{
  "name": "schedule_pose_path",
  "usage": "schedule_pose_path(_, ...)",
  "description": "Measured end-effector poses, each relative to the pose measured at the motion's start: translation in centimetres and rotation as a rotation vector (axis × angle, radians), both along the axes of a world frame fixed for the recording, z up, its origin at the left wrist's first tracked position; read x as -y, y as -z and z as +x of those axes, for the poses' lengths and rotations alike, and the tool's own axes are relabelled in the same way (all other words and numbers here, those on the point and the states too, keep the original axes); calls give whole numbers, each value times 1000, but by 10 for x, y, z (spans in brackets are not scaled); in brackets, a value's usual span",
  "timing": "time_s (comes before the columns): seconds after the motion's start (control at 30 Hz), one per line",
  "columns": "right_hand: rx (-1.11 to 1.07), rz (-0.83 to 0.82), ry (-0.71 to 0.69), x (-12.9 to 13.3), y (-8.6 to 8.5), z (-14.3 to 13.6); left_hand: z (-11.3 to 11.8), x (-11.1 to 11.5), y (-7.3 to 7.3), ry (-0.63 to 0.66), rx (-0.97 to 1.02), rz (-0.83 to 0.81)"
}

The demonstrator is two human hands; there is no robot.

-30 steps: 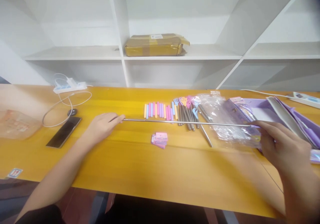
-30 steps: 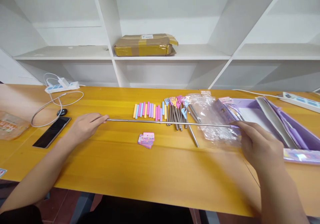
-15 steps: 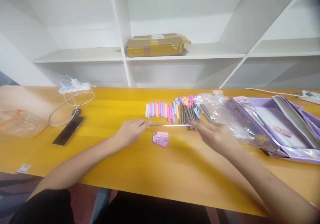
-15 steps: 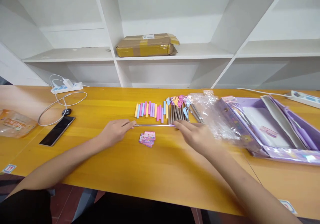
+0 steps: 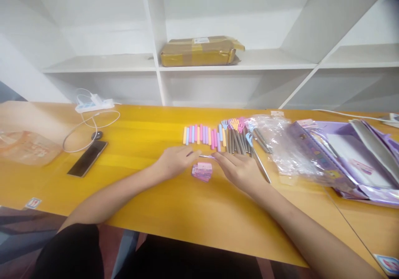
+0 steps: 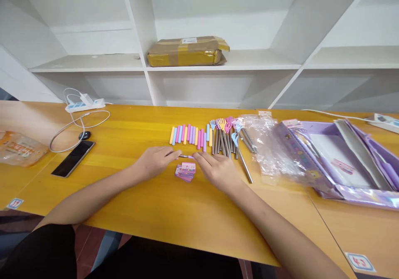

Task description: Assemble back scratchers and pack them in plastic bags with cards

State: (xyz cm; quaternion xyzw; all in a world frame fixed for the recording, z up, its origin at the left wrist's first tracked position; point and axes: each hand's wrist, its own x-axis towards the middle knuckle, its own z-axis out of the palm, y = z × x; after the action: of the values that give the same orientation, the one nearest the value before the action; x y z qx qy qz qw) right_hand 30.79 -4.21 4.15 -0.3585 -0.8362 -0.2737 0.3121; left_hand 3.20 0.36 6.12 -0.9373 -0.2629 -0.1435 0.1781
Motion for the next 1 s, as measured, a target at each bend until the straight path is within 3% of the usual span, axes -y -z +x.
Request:
schedule_pose_path(0.7, -17, -21, -20, 2, -1, 5, 6, 3, 0, 12, 14, -14)
schedule_pose_path(1.0, 0, -48, -36, 1, 3, 10, 4, 0, 5, 35, 44, 53)
